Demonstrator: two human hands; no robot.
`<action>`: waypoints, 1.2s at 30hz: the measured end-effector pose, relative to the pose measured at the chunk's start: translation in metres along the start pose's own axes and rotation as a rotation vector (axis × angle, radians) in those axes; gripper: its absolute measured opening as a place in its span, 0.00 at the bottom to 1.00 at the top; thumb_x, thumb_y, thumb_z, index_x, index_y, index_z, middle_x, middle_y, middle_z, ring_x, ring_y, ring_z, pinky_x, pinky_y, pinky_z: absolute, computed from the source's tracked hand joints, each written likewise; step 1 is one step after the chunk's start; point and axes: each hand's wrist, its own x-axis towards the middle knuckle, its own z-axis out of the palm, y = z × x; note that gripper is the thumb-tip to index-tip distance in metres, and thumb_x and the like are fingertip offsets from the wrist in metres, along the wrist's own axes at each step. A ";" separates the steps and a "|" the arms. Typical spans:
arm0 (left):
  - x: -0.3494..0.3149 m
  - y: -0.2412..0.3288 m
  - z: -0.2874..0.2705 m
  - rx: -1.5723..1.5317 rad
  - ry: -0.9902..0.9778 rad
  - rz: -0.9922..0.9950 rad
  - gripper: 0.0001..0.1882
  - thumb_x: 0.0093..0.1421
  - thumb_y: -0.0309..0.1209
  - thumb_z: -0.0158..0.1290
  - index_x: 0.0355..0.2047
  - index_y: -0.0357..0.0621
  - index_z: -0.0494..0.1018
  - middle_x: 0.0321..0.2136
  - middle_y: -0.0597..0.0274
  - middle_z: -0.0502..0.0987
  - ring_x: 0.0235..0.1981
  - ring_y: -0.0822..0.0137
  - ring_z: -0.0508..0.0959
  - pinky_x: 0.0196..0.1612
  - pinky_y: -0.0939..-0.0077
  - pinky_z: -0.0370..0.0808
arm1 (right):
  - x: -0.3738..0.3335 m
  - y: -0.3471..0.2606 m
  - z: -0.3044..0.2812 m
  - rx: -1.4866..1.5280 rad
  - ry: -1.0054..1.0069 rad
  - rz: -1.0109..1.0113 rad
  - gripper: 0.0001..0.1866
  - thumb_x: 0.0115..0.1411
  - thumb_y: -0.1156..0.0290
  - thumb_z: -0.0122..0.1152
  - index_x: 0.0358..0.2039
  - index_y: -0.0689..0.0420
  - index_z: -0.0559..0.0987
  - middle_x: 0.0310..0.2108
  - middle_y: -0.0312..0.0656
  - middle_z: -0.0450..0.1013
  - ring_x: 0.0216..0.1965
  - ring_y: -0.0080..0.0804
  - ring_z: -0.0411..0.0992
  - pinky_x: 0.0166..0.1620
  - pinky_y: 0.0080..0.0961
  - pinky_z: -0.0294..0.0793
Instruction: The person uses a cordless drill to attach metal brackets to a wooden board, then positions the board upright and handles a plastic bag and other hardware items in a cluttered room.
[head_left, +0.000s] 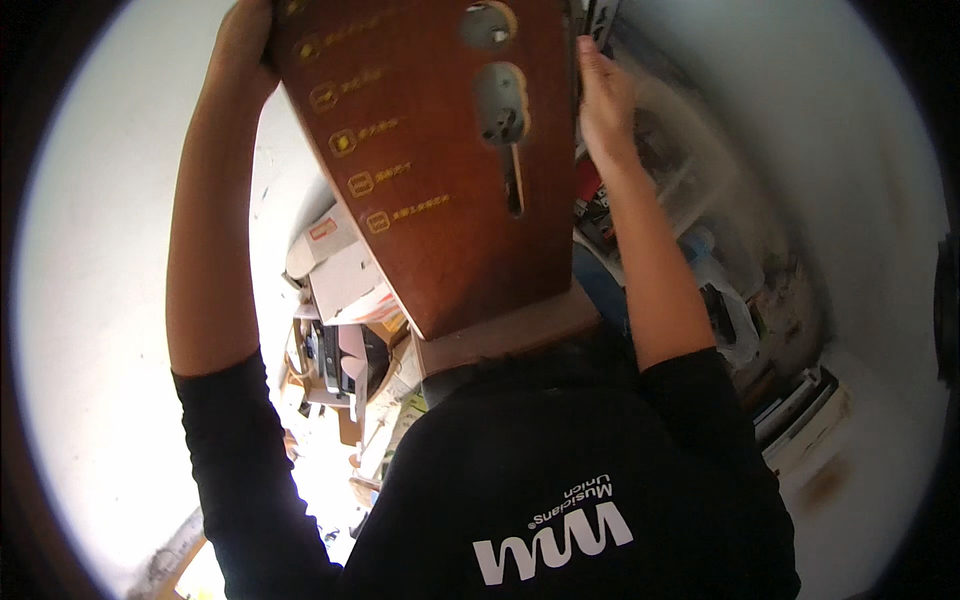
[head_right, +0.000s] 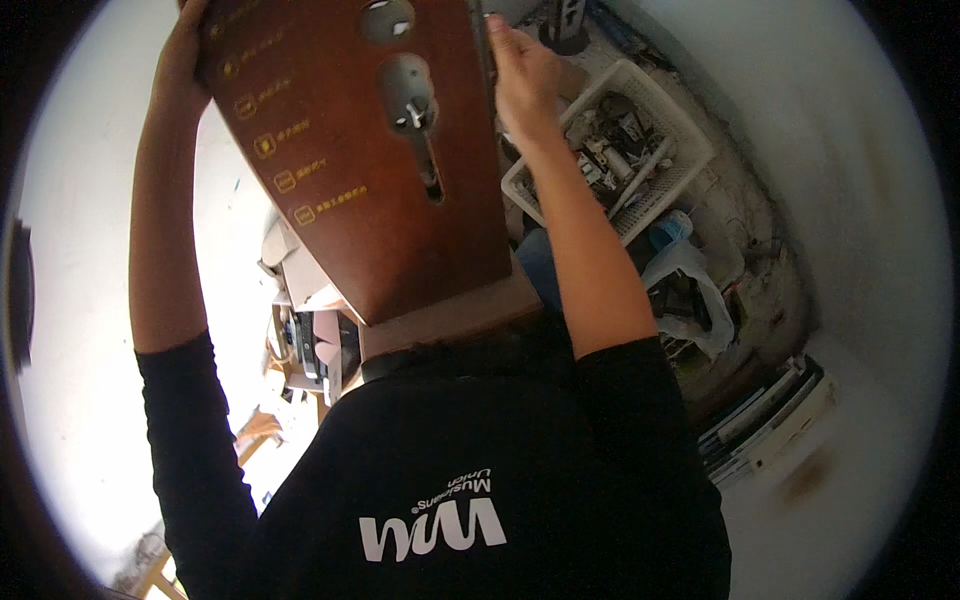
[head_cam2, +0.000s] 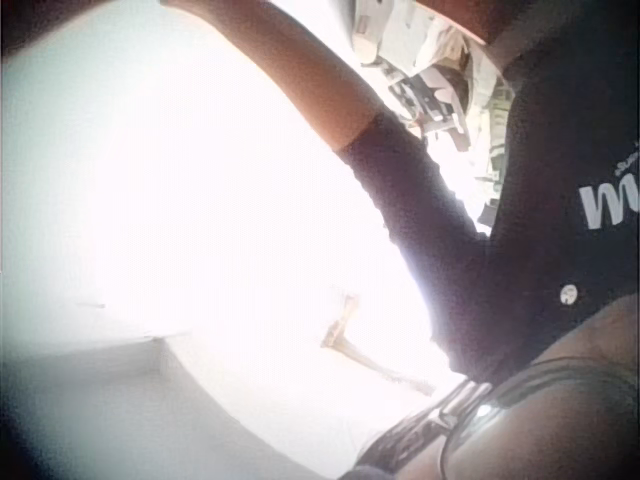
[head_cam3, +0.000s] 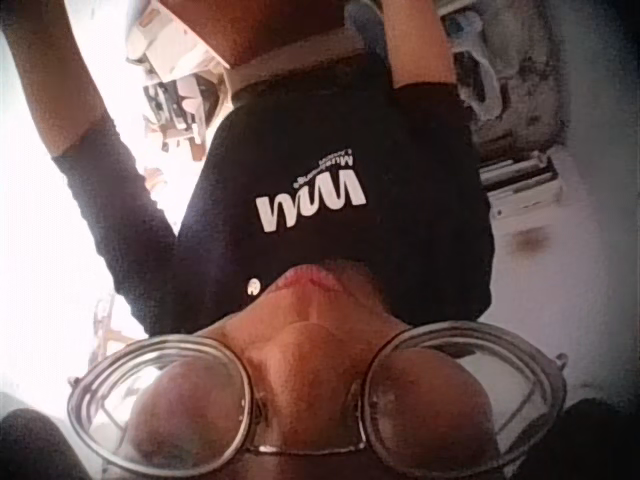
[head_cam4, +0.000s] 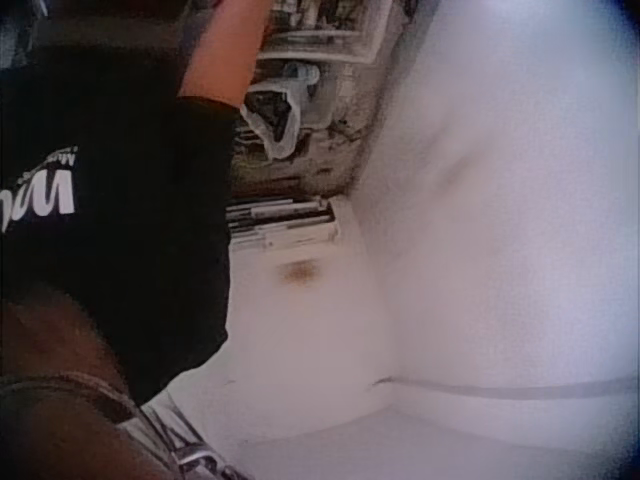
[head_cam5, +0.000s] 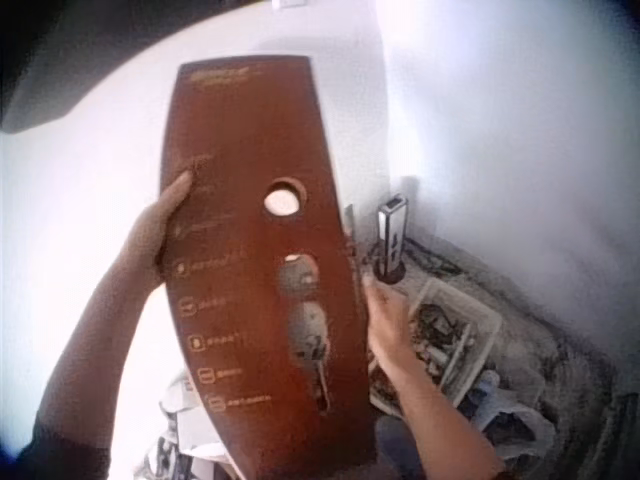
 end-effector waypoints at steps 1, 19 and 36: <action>0.002 0.004 0.001 0.057 0.038 -0.030 0.34 0.55 0.50 0.49 0.52 0.33 0.59 0.46 0.43 0.68 0.46 0.54 0.71 0.48 0.61 0.70 | 0.006 -0.002 -0.005 -0.042 -0.027 -0.027 0.27 0.60 0.47 0.45 0.31 0.60 0.79 0.14 0.32 0.65 0.19 0.20 0.62 0.25 0.25 0.62; -0.059 -0.065 0.028 -0.056 0.220 -0.273 0.48 0.50 0.59 0.50 0.59 0.37 0.48 0.58 0.50 0.54 0.59 0.58 0.55 0.61 0.64 0.49 | 0.017 -0.039 -0.027 0.138 0.098 -0.057 0.24 0.57 0.52 0.55 0.16 0.60 0.71 0.10 0.34 0.59 0.15 0.19 0.55 0.20 0.23 0.57; -0.071 -0.085 0.033 -0.056 0.038 -0.151 0.42 0.44 0.46 0.60 0.51 0.30 0.58 0.47 0.48 0.66 0.48 0.58 0.67 0.51 0.65 0.64 | 0.021 -0.029 -0.058 -0.150 0.102 -0.227 0.17 0.60 0.61 0.52 0.22 0.61 0.74 0.14 0.29 0.58 0.19 0.13 0.54 0.22 0.16 0.55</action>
